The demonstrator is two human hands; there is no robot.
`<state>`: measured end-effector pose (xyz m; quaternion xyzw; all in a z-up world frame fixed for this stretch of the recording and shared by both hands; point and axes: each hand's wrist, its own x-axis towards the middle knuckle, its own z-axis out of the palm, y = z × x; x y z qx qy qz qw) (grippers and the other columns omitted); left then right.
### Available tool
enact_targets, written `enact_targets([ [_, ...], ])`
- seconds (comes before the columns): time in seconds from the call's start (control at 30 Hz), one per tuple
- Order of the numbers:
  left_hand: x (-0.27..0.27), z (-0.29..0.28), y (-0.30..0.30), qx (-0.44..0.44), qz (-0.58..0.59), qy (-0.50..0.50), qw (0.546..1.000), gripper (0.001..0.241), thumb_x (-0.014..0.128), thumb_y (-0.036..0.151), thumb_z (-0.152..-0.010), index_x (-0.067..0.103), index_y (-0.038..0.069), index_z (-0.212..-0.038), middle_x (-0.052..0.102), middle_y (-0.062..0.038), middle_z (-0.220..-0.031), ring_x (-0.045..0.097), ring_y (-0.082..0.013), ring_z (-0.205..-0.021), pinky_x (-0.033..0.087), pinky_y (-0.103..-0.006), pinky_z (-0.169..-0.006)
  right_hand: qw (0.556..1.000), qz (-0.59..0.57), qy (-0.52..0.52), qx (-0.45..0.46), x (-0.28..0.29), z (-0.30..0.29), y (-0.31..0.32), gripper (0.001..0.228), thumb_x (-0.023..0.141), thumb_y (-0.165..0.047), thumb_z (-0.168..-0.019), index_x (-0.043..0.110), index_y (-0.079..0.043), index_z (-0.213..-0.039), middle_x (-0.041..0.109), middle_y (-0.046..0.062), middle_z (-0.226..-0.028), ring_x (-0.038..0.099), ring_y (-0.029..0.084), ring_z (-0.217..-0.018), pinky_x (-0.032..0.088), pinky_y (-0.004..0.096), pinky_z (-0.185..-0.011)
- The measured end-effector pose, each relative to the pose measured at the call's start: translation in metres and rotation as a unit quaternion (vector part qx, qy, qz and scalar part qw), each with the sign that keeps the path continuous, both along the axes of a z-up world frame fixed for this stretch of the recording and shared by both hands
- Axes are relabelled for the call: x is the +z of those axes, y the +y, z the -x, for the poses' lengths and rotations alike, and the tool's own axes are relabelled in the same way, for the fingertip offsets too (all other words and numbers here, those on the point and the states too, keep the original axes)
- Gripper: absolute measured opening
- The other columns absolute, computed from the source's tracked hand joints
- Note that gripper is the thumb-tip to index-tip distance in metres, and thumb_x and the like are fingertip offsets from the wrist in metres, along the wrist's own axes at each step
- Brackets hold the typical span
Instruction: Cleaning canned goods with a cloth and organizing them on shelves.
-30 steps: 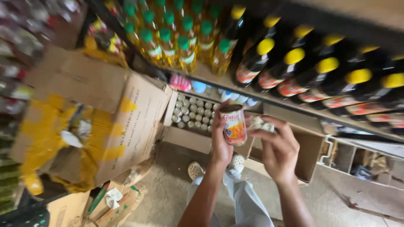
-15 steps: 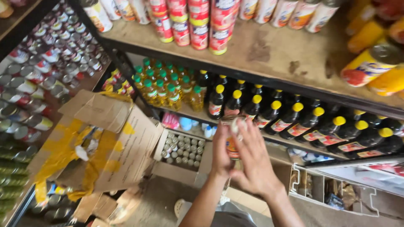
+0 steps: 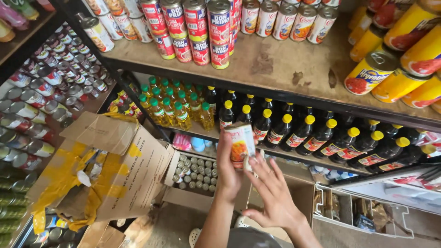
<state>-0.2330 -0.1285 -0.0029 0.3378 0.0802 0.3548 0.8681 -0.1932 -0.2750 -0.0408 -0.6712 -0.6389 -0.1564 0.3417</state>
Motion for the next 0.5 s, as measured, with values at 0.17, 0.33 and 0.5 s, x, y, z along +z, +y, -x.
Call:
enact_targets([
  [0.17,0.016,-0.008,-0.021,-0.017,-0.102,0.004,0.995,0.047,0.043,0.039,-0.107,0.063,0.002,-0.127,0.070,-0.016,-0.116,0.068,-0.0232,-0.101,0.053,-0.0369,-0.092,0.999,-0.038,-0.018,-0.033,0.024,-0.028,0.017,0.090,0.026,-0.073,-0.099,0.033,-0.006,-0.159,0.023,0.020,-0.170,0.019,0.040,-0.158,0.016,0.062,-0.128],
  [0.33,0.026,-0.011,-0.031,-0.005,-0.159,-0.040,0.986,0.048,0.039,0.039,-0.111,0.062,0.002,-0.131,0.063,-0.017,-0.117,0.064,-0.0250,-0.105,0.046,-0.0398,-0.101,0.995,-0.092,-0.028,-0.036,0.010,-0.024,0.017,0.095,0.023,-0.075,-0.097,0.041,-0.003,-0.156,0.028,0.023,-0.167,0.018,0.045,-0.156,0.018,0.061,-0.124],
  [0.5,0.060,0.009,-0.051,0.027,-0.075,0.061,0.995,0.039,0.054,0.047,-0.102,0.051,0.011,-0.115,0.048,-0.003,-0.098,0.047,-0.0156,-0.090,0.037,-0.0305,-0.084,0.997,-0.053,-0.060,-0.011,-0.038,-0.016,0.000,0.083,0.033,-0.070,-0.098,0.052,-0.008,-0.149,0.044,0.019,-0.160,0.034,0.043,-0.152,0.019,0.063,-0.122],
])
